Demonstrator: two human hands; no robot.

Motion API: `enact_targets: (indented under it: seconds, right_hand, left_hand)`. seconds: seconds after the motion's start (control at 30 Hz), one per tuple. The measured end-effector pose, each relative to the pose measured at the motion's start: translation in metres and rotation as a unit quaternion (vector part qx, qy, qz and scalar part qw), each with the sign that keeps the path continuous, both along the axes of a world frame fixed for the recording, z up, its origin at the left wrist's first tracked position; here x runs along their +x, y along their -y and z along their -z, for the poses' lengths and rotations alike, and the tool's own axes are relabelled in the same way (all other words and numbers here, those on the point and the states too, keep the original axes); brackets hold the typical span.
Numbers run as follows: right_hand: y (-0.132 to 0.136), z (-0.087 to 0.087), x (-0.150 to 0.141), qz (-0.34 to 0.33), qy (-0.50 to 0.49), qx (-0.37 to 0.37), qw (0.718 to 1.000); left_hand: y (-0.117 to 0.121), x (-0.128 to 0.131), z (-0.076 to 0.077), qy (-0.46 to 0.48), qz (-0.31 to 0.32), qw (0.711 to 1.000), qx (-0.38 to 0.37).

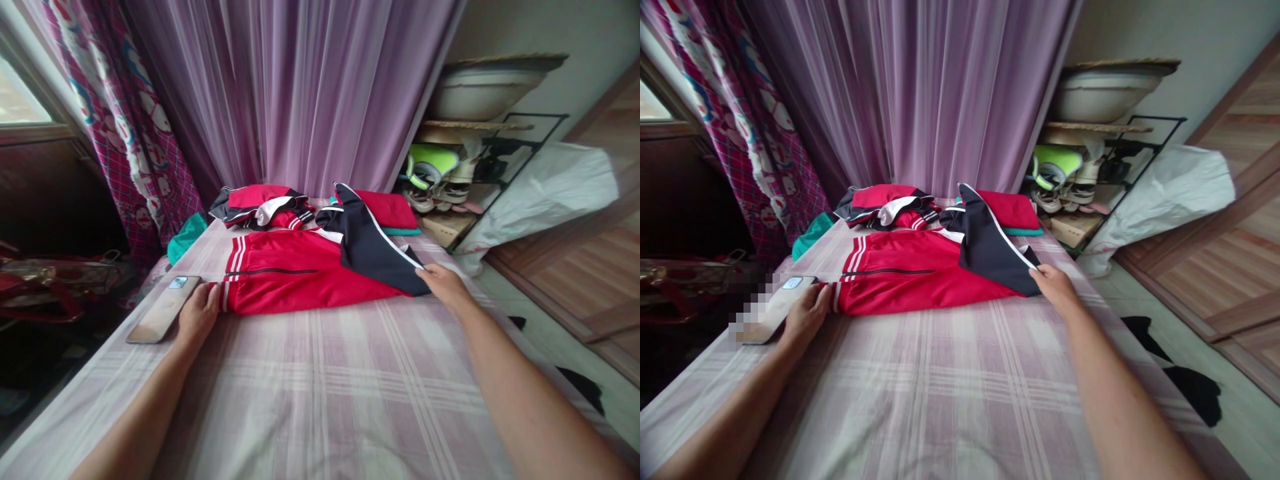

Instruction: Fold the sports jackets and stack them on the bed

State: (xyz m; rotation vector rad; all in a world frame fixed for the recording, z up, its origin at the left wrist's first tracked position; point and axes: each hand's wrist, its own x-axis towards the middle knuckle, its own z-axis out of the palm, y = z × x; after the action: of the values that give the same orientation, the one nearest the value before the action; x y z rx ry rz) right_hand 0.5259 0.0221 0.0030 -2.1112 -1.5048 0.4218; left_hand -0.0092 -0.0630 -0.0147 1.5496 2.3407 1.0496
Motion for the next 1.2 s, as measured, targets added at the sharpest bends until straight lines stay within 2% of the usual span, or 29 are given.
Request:
enact_targets:
  seconds: [0.1, 0.17, 0.27, 0.37, 0.53, 0.63, 0.73, 0.83, 0.93, 1.0, 1.1, 1.2]
  right_hand:
    - [0.021, 0.007, 0.018, 0.050, -0.096, 0.087, 0.990]
    - [0.038, 0.017, 0.029, 0.053, -0.094, 0.079, 0.991]
    - [0.057, 0.032, 0.034, 0.001, -0.038, 0.025, 0.999]
    - [0.063, 0.037, 0.029, -0.026, 0.026, 0.015, 0.999]
    - [0.066, 0.037, 0.027, 0.049, 0.080, 0.008, 0.996]
    - [0.072, 0.043, 0.030, 0.084, 0.125, 0.002, 0.989]
    - [0.075, 0.047, 0.029, 0.063, 0.202, 0.017, 0.977]
    - [0.074, 0.044, 0.019, 0.017, 0.257, 0.092, 0.962]
    - [0.070, 0.036, 0.001, -0.078, 0.277, 0.201, 0.936]
    - [0.066, 0.035, -0.014, -0.151, 0.279, 0.228, 0.920]
    - [0.060, 0.046, -0.029, -0.197, 0.294, 0.158, 0.922]
    - [0.055, 0.064, -0.033, -0.172, 0.300, 0.076, 0.935]
  left_hand:
    - [0.000, -0.002, -0.008, 0.016, 0.020, 1.000, 0.013]
    - [0.001, -0.002, -0.012, -0.002, 0.018, 1.000, -0.008]
    - [0.002, 0.002, -0.015, -0.059, 0.009, 0.996, -0.063]
    - [0.003, 0.005, -0.015, -0.111, 0.006, 0.990, -0.085]
    - [0.007, 0.004, -0.014, -0.115, -0.015, 0.989, -0.097]
    - [0.009, 0.000, -0.013, -0.116, -0.003, 0.984, -0.134]
    - [0.008, -0.003, -0.012, -0.132, 0.018, 0.977, -0.164]
    - [0.005, -0.004, -0.014, -0.134, 0.017, 0.978, -0.162]
    - [0.004, -0.004, -0.017, -0.126, 0.019, 0.981, -0.144]
    - [0.005, -0.004, -0.017, -0.126, 0.030, 0.982, -0.137]
    - [0.006, -0.005, -0.017, -0.151, 0.042, 0.973, -0.167]
    - [0.004, -0.006, -0.017, -0.194, 0.052, 0.959, -0.200]
